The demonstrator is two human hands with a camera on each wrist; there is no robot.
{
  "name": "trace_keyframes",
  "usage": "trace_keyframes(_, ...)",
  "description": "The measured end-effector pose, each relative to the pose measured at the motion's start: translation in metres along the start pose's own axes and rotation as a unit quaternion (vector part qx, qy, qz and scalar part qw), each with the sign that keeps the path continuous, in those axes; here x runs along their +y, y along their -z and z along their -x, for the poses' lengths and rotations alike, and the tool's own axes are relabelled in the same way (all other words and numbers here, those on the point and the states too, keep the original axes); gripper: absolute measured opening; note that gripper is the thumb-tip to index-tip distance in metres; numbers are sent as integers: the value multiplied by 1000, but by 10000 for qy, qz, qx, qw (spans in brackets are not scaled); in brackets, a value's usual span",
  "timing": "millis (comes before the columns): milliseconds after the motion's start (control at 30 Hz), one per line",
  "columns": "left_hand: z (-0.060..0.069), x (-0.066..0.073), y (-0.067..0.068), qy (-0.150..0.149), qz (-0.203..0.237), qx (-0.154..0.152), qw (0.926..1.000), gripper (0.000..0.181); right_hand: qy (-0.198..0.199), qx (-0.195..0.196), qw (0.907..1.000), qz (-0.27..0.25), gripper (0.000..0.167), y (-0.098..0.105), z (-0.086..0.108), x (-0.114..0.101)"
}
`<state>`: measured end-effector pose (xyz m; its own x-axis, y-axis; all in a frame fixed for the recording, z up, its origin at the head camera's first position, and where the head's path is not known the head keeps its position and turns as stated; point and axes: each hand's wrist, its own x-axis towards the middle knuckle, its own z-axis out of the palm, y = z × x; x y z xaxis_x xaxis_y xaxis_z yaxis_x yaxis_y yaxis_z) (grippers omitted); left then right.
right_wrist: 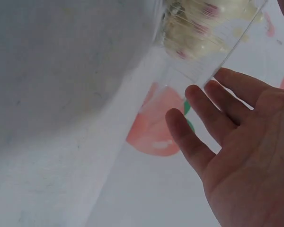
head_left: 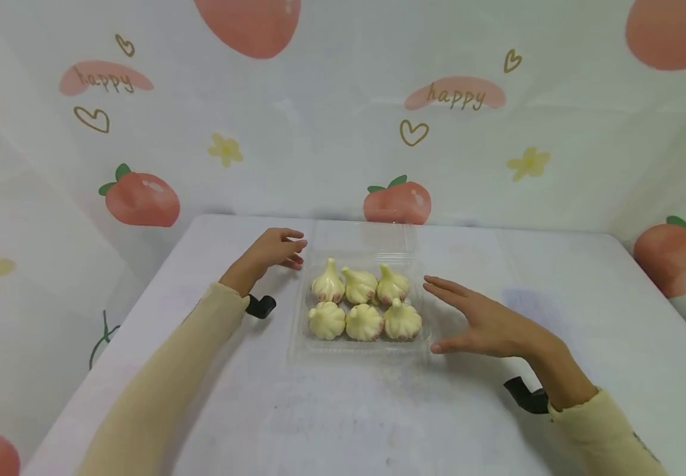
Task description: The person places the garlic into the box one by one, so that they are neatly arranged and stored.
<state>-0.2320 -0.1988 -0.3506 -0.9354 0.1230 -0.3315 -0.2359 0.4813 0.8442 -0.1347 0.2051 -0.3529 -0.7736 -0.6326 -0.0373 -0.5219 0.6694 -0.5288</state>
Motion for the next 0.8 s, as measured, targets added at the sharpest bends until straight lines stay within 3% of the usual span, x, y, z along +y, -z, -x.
trace_keyframes(167, -20, 6, -3, 387, 254, -36, 9989, 51, 16, -87, 10000, -11, 104, -3, 3, 1)
trace_keyframes(300, -30, 9, -6, 504, 557, -56, 9972, 52, 32, 10, 9999, 124, 105, -3, 4, 2)
trace_keyframes(533, -39, 11, -8, 745, 981, -76, 9924, 49, 146, 98, 9993, 337, 105, -5, 5, 1)
trace_keyframes(800, -40, 14, -11, 644, 1126, -51, 9915, 50, 163, 166, 9989, 400, 104, -5, 5, 1)
